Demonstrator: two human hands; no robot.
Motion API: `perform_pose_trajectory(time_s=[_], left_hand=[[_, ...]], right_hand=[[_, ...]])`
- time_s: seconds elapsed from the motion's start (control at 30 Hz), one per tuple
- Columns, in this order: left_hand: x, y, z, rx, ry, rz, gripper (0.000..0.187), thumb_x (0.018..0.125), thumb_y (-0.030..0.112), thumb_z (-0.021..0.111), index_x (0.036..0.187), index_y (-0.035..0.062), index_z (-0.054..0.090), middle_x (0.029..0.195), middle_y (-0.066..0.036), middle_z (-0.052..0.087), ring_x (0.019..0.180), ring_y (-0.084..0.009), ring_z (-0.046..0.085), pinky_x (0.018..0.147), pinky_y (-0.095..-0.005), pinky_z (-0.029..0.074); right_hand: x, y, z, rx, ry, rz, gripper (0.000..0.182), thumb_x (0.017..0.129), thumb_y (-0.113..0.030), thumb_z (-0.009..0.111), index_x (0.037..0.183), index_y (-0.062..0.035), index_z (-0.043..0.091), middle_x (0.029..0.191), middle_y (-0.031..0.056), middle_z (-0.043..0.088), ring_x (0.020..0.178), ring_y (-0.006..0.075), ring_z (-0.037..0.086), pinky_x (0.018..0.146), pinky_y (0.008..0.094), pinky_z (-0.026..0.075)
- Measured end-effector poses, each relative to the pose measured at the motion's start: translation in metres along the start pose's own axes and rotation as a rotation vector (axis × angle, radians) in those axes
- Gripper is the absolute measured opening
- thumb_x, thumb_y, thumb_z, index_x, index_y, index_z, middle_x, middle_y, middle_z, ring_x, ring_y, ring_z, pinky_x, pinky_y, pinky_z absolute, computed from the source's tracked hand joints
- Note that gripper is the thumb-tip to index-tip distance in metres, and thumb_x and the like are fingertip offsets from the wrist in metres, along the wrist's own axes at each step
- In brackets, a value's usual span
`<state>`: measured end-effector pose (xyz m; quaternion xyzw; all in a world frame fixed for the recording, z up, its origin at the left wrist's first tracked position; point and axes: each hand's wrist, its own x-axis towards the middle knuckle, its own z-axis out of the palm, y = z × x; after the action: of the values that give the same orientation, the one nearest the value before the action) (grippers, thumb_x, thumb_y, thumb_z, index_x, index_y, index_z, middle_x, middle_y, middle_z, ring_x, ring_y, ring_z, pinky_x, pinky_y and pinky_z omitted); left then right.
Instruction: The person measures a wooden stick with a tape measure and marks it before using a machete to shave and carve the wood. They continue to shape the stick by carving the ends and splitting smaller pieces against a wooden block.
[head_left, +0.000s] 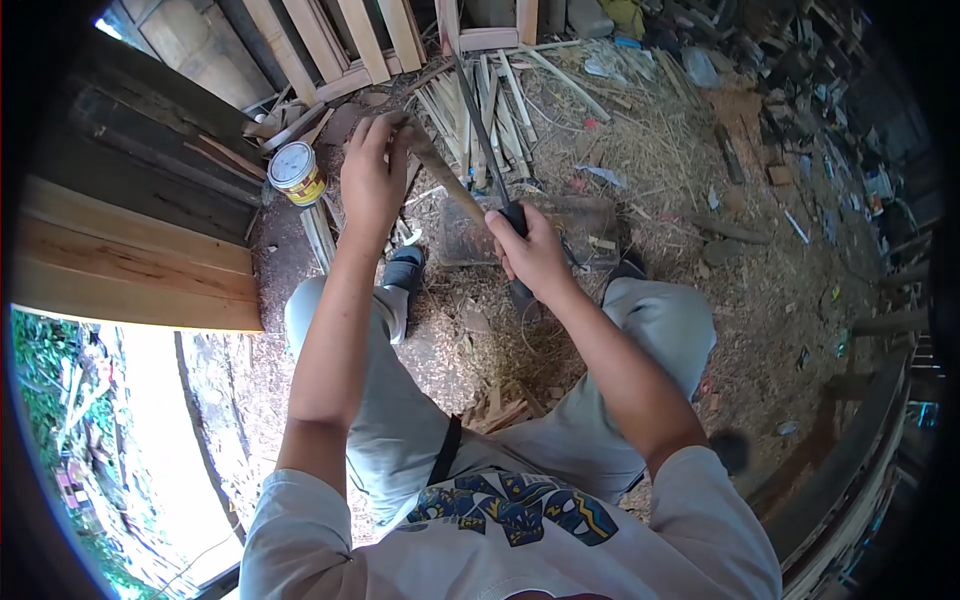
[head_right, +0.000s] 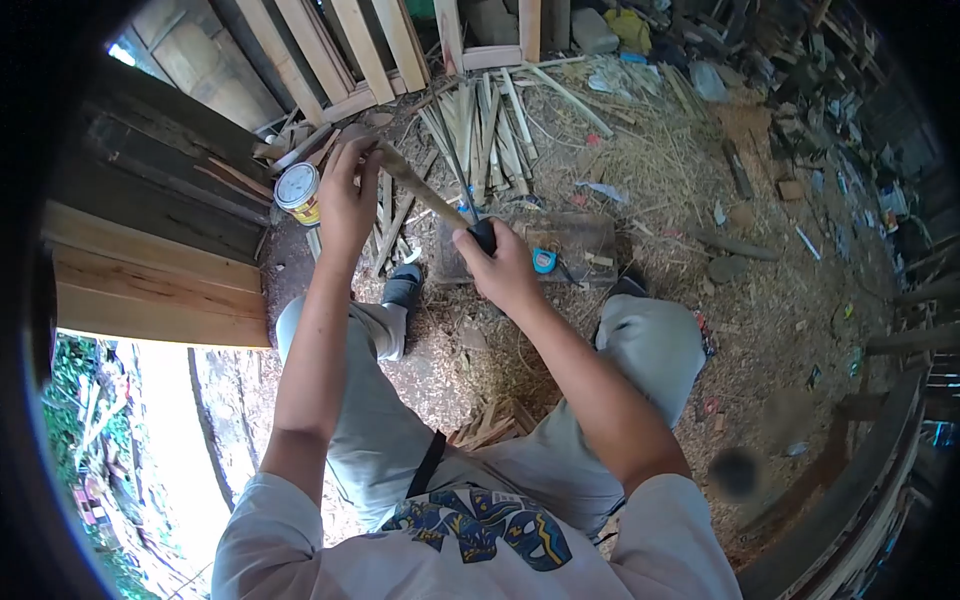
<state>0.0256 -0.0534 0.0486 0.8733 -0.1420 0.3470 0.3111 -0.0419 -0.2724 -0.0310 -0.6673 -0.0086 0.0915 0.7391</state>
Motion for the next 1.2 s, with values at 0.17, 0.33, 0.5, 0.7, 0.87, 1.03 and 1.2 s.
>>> perform_pose_trajectory(time_s=[0.17, 0.33, 0.5, 0.7, 0.87, 1.03, 1.2], left_hand=[[0.009, -0.006, 0.001, -0.065, 0.040, -0.034, 0.019, 0.100, 0.007, 0.067, 0.118, 0.0019, 0.069, 0.105, -0.014, 0.067, 0.086, -0.0263, 0.066, 0.079, -0.0345, 0.053], [0.012, -0.012, 0.002, -0.134, 0.029, -0.049, 0.017, 0.100, 0.008, 0.066, 0.116, 0.0027, 0.070, 0.108, -0.014, 0.066, 0.092, -0.0290, 0.067, 0.082, -0.0362, 0.053], [0.018, -0.016, -0.001, -0.303, -0.102, 0.073, 0.019, 0.097, -0.003, 0.065, 0.116, -0.0001, 0.069, 0.110, -0.012, 0.065, 0.102, -0.0262, 0.065, 0.091, -0.0327, 0.050], [0.019, -0.021, 0.005, -0.257, -0.177, 0.129, 0.017, 0.096, -0.002, 0.067, 0.113, 0.0011, 0.071, 0.108, -0.010, 0.059, 0.099, -0.0243, 0.061, 0.089, -0.0320, 0.049], [0.019, -0.017, 0.004, -0.310, -0.238, 0.065, 0.018, 0.097, -0.004, 0.066, 0.113, 0.0011, 0.071, 0.106, -0.009, 0.057, 0.098, -0.0220, 0.059, 0.088, -0.0305, 0.049], [0.020, -0.014, 0.011, -0.290, -0.221, 0.112, 0.020, 0.096, -0.006, 0.065, 0.112, 0.0026, 0.073, 0.102, -0.009, 0.059, 0.094, -0.0221, 0.059, 0.084, -0.0302, 0.048], [0.018, -0.005, 0.014, -0.292, -0.188, 0.108, 0.025, 0.093, -0.008, 0.066, 0.112, 0.0047, 0.075, 0.100, -0.008, 0.059, 0.089, -0.0221, 0.060, 0.081, -0.0314, 0.049]], right_hand=[[-0.005, -0.051, 0.005, -0.015, -0.027, -0.058, 0.031, 0.104, -0.033, 0.066, 0.092, -0.0047, 0.059, 0.066, -0.0011, 0.056, 0.046, 0.0087, 0.055, 0.043, 0.0277, 0.043], [0.014, -0.099, 0.005, -0.023, -0.002, -0.201, 0.034, 0.105, -0.036, 0.063, 0.092, -0.0046, 0.060, 0.062, -0.0023, 0.052, 0.045, 0.0087, 0.055, 0.044, 0.0276, 0.044], [0.024, -0.067, -0.005, -0.193, 0.004, -0.157, 0.036, 0.106, -0.038, 0.061, 0.094, -0.0042, 0.061, 0.061, -0.0020, 0.051, 0.045, 0.0094, 0.054, 0.044, 0.0278, 0.043], [0.022, -0.052, -0.005, -0.036, -0.030, 0.025, 0.036, 0.110, -0.038, 0.055, 0.104, -0.0024, 0.061, 0.068, -0.0005, 0.051, 0.043, 0.0079, 0.048, 0.041, 0.0265, 0.039], [0.026, -0.040, -0.008, -0.224, -0.040, -0.177, 0.045, 0.106, -0.045, 0.058, 0.091, -0.0028, 0.063, 0.063, 0.0033, 0.055, 0.056, 0.0159, 0.060, 0.054, 0.0373, 0.044], [0.020, -0.042, -0.005, -0.309, -0.003, -0.164, 0.045, 0.102, -0.045, 0.062, 0.090, -0.0024, 0.064, 0.066, 0.0122, 0.061, 0.059, 0.0281, 0.060, 0.057, 0.0415, 0.044], [0.018, -0.051, -0.006, -0.341, 0.020, -0.176, 0.044, 0.102, -0.044, 0.063, 0.090, -0.0014, 0.064, 0.067, 0.0143, 0.063, 0.060, 0.0300, 0.063, 0.058, 0.0419, 0.045]])
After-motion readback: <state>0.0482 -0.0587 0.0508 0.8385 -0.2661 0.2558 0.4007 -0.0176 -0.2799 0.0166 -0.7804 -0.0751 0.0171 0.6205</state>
